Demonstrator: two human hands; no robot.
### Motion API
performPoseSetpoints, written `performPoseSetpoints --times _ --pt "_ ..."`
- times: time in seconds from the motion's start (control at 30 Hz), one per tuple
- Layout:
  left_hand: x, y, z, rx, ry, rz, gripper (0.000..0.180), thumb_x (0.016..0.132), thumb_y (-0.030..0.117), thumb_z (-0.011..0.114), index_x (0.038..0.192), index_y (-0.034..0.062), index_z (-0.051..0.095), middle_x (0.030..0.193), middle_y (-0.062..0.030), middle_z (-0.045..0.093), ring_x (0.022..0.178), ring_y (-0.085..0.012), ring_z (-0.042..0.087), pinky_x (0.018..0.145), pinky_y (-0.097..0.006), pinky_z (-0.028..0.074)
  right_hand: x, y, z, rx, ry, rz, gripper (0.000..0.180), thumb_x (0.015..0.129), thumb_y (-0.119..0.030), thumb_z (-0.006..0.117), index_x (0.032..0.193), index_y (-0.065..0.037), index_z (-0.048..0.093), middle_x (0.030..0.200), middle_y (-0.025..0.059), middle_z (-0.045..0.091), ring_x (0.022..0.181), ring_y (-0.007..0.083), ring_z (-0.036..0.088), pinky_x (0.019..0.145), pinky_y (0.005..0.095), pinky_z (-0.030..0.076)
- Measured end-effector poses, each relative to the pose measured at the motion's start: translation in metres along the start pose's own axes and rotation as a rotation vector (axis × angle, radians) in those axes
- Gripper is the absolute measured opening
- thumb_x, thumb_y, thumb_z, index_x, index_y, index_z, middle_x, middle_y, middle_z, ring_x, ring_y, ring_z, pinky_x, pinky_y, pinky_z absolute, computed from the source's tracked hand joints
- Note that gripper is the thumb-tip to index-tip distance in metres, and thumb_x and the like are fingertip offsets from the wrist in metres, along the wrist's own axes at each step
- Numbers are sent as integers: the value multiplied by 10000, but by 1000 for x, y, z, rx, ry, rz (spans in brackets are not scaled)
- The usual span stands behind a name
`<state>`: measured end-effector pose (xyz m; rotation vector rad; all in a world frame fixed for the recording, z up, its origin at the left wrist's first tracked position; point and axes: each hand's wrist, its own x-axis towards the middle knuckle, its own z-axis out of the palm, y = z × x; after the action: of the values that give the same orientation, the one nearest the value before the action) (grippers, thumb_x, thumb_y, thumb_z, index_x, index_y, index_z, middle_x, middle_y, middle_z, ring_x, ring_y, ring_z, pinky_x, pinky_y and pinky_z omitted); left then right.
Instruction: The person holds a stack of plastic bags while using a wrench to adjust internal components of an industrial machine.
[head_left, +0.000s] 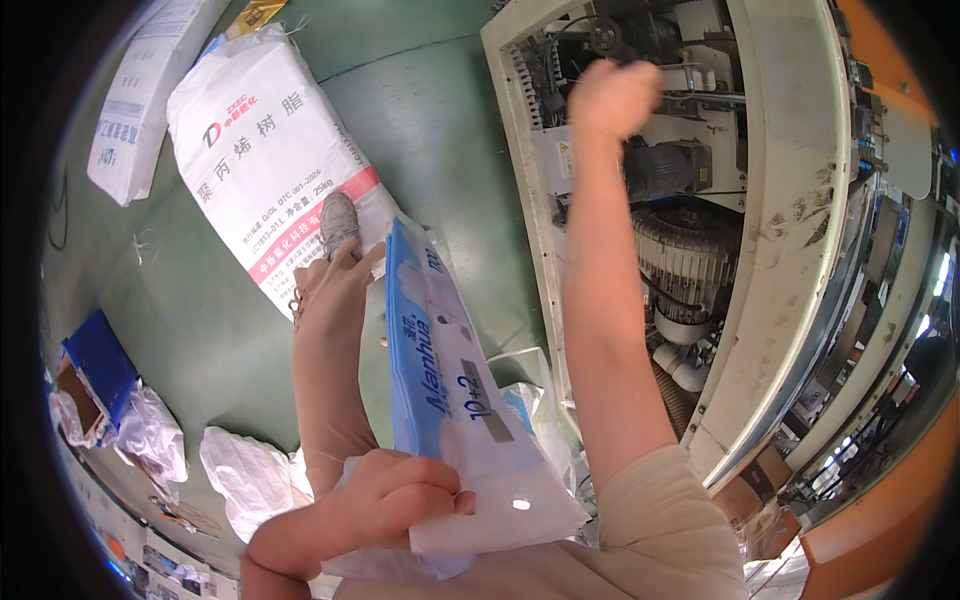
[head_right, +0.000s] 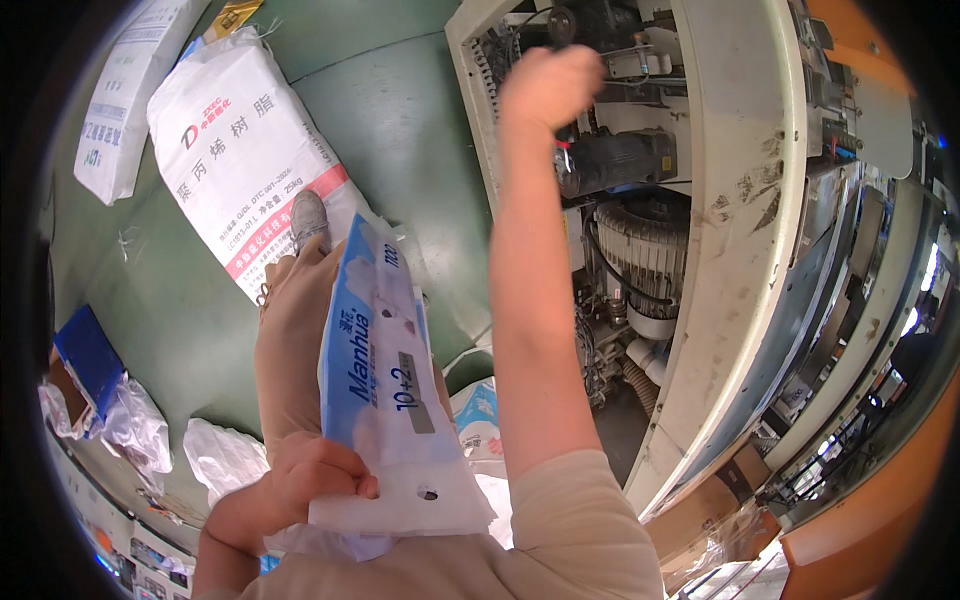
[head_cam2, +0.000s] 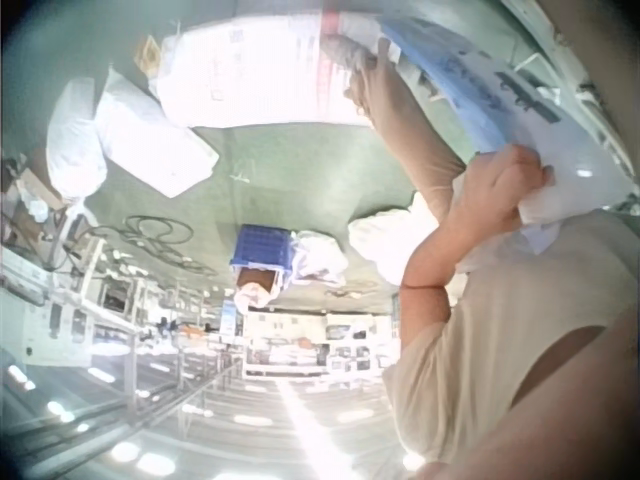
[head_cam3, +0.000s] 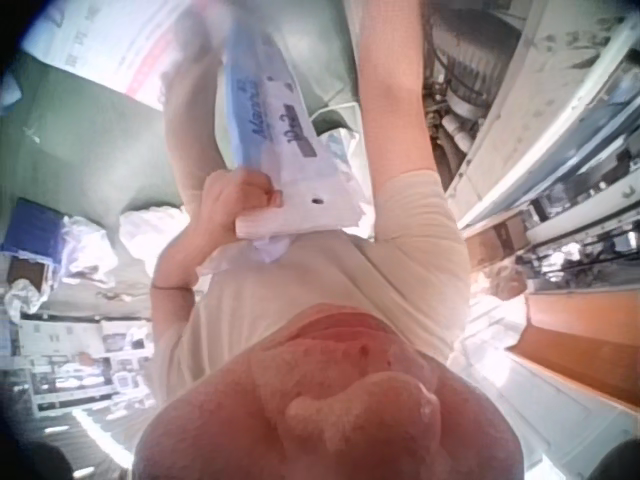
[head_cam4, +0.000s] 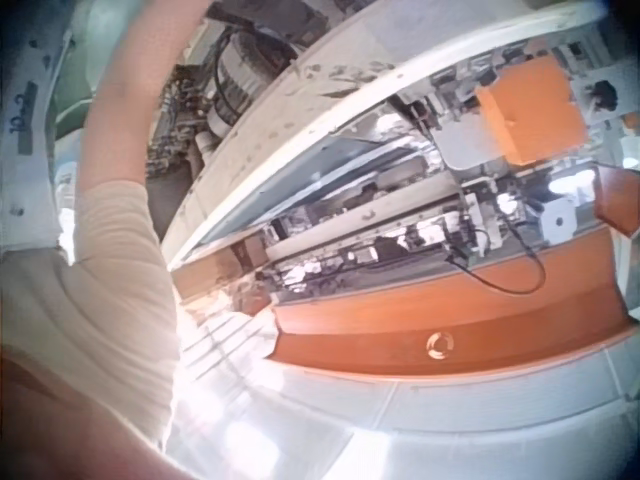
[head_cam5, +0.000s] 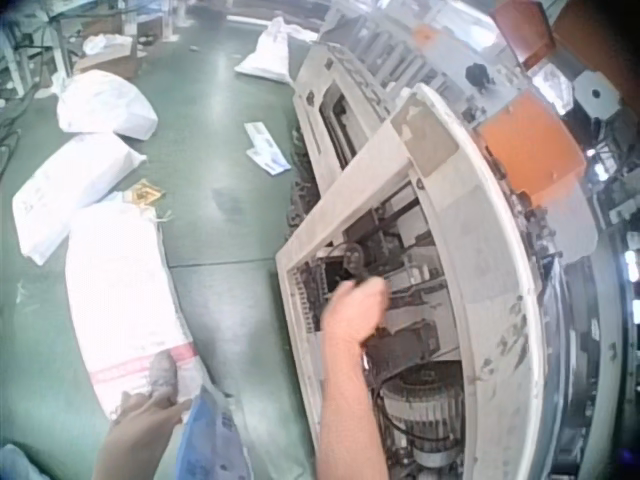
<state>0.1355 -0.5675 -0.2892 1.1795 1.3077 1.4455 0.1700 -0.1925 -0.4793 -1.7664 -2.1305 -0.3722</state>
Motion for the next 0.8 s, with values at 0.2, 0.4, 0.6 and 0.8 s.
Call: performPoseSetpoints --times 0.2,0.4,0.6,0.8 --pt "-9 -12 -11 3 -34 -70 209 664 60 714 772 93 538 740 -3 555 490 -131 522 395 -239 409 -46 -31 83 -59 -137 -269 236 752 -192 591 906 -56 476 929 81 480 909 252 468 759 395 359" --pt "-17 -24 -8 -26 1 -147 228 656 52 716 795 99 542 762 1 559 558 -116 542 418 -228 402 -63 -19 111 -111 -232 -415 353 778 -386 582 918 -74 499 942 68 500 919 238 468 775 390 348" --pt "-10 -23 -17 -21 -98 -133 322 590 -3 729 801 81 501 779 -71 575 619 -178 590 565 -266 503 -87 -7 129 -211 -380 -529 301 819 -322 514 990 -75 504 1011 66 523 933 202 484 803 380 340" --pt "1 -12 -17 -13 -74 -279 235 581 15 745 716 87 567 708 -43 577 581 -175 588 541 -271 502 -44 -3 136 -76 -495 -419 255 800 -167 510 1019 -52 451 916 111 592 778 271 634 623 365 520"
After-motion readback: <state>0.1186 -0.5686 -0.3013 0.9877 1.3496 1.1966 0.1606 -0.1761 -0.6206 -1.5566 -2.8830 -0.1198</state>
